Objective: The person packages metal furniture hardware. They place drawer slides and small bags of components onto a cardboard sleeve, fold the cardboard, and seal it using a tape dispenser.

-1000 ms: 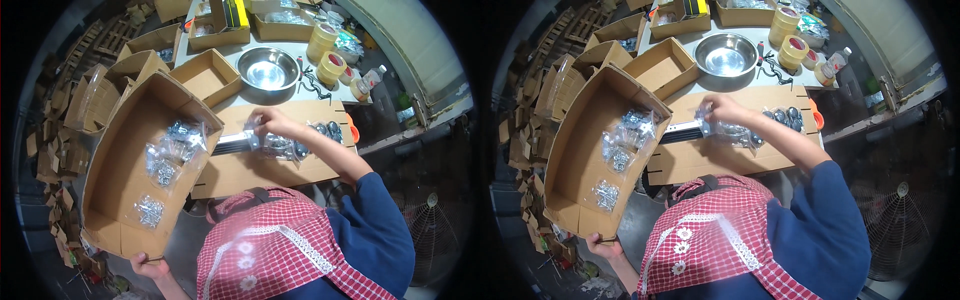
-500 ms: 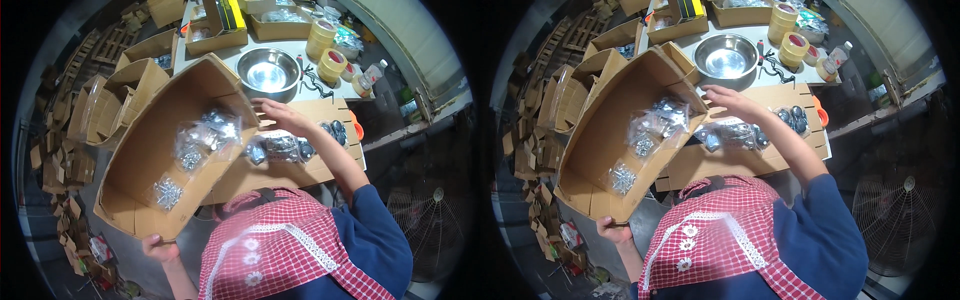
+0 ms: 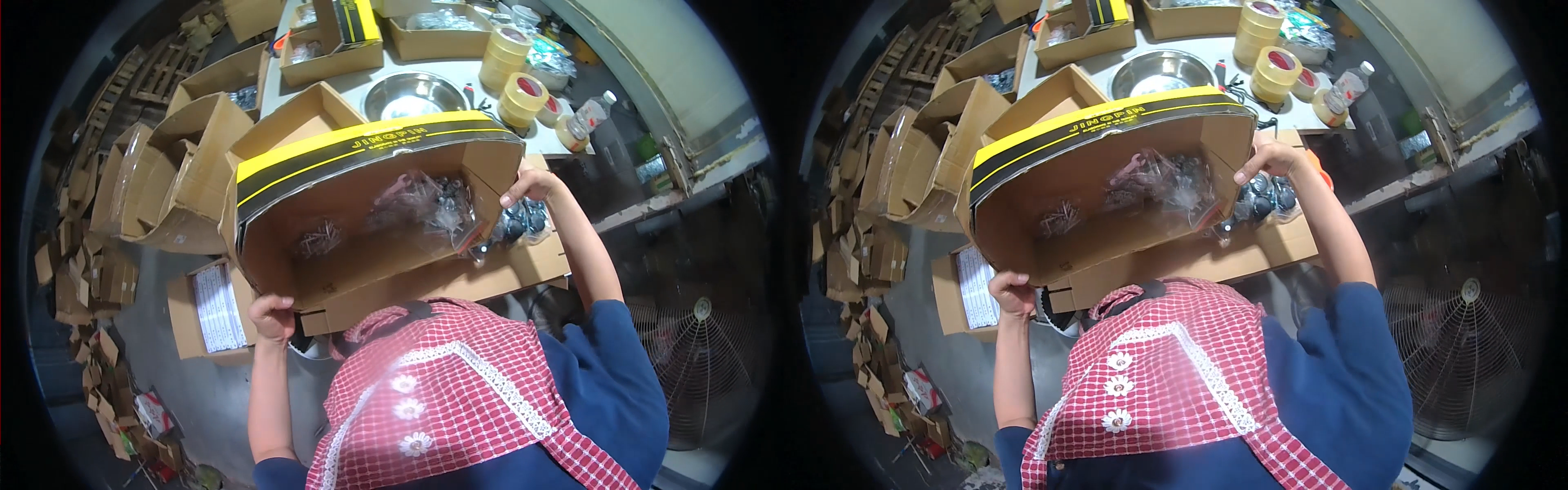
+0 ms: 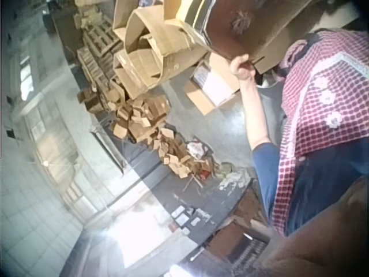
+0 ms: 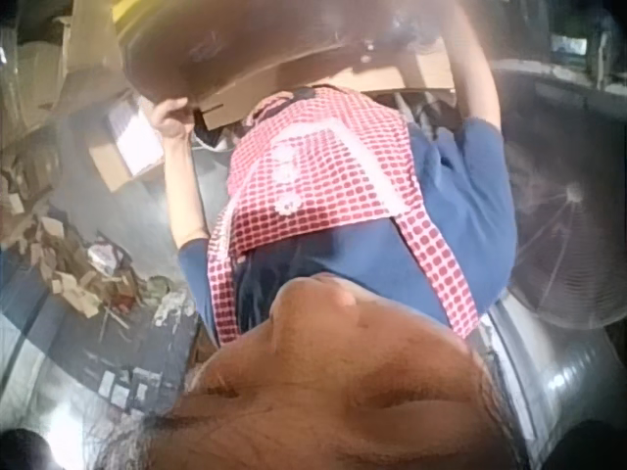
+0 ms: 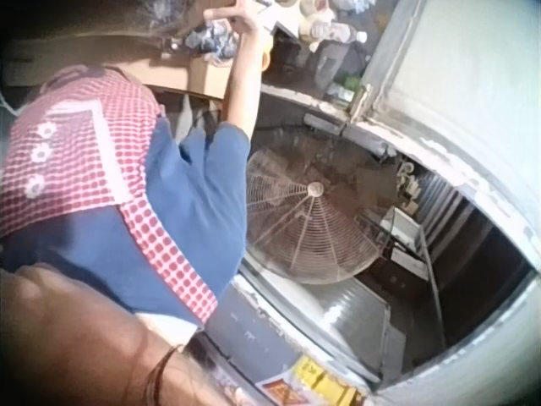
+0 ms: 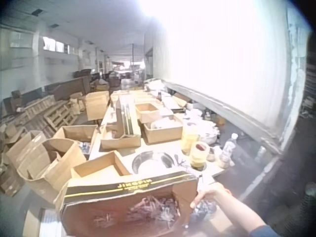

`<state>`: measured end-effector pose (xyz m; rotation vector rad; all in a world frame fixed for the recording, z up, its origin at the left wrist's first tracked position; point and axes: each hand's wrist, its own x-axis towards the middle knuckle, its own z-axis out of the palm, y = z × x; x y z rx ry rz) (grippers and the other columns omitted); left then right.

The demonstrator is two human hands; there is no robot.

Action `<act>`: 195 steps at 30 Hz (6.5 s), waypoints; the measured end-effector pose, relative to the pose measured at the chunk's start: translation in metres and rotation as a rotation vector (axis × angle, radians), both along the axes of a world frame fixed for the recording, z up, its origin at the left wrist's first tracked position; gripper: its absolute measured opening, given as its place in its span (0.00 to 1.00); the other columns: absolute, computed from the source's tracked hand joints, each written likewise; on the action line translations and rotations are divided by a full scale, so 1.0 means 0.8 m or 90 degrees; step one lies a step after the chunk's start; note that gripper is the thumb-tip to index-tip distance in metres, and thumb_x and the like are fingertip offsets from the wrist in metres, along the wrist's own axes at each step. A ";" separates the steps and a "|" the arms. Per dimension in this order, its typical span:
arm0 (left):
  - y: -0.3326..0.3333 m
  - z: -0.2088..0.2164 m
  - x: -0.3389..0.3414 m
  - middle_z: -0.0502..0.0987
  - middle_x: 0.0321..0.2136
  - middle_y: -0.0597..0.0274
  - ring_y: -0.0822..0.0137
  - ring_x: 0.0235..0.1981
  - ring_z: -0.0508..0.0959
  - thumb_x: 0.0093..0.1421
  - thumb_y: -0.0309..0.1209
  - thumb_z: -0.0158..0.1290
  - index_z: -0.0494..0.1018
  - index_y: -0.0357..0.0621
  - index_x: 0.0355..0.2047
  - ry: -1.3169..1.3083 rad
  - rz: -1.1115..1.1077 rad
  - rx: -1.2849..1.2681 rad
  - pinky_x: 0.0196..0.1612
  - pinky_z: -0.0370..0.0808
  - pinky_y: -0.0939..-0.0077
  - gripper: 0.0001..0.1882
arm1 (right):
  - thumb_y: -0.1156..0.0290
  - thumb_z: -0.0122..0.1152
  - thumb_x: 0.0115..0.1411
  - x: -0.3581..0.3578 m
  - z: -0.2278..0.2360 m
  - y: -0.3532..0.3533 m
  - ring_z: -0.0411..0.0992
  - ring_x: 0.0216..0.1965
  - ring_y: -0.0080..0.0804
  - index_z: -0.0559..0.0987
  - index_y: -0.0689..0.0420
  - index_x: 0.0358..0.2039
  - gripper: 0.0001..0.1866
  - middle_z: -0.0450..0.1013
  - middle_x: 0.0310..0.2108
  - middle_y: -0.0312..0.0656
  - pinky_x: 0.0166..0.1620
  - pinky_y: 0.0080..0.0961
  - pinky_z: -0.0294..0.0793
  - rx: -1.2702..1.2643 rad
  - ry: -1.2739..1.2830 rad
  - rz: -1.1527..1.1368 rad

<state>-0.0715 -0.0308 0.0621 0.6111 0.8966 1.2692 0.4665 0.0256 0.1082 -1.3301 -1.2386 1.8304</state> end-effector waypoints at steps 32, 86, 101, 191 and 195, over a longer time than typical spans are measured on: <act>0.062 -0.096 0.030 0.79 0.41 0.65 0.71 0.40 0.77 0.62 0.23 0.58 0.78 0.41 0.49 0.339 -0.234 0.113 0.42 0.76 0.76 0.14 | 0.69 0.78 0.32 -0.002 0.072 -0.064 0.71 0.56 0.37 0.67 0.57 0.65 0.54 0.74 0.54 0.45 0.65 0.40 0.68 0.489 -0.374 0.074; 0.178 0.007 0.091 0.78 0.45 0.57 0.62 0.49 0.77 0.63 0.35 0.53 0.74 0.36 0.49 -0.043 0.057 -0.084 0.55 0.74 0.66 0.18 | 0.80 0.61 0.50 -0.160 0.112 0.005 0.67 0.62 0.50 0.78 0.61 0.51 0.24 0.69 0.59 0.53 0.65 0.41 0.63 0.988 -0.450 -0.315; 0.144 0.041 0.015 0.82 0.49 0.54 0.65 0.47 0.81 0.73 0.39 0.49 0.76 0.39 0.56 0.772 0.158 0.247 0.51 0.76 0.71 0.20 | 0.81 0.56 0.55 -0.120 0.020 -0.090 0.76 0.49 0.48 0.79 0.61 0.46 0.17 0.75 0.48 0.50 0.50 0.35 0.76 0.505 -0.428 -0.261; -0.009 -0.065 0.174 0.77 0.38 0.56 0.54 0.38 0.75 0.55 0.23 0.58 0.74 0.43 0.38 0.678 -0.230 0.772 0.42 0.73 0.62 0.10 | 0.64 0.66 0.58 -0.223 -0.073 -0.047 0.71 0.54 0.51 0.77 0.55 0.55 0.24 0.75 0.49 0.51 0.61 0.40 0.67 0.727 -0.488 0.041; 0.018 -0.032 0.164 0.77 0.35 0.60 0.55 0.38 0.75 0.58 0.25 0.56 0.74 0.44 0.35 0.732 -0.061 0.660 0.45 0.69 0.58 0.05 | 0.66 0.65 0.58 -0.180 -0.066 -0.073 0.68 0.57 0.51 0.77 0.56 0.54 0.23 0.73 0.51 0.50 0.61 0.46 0.65 0.565 -0.463 -0.135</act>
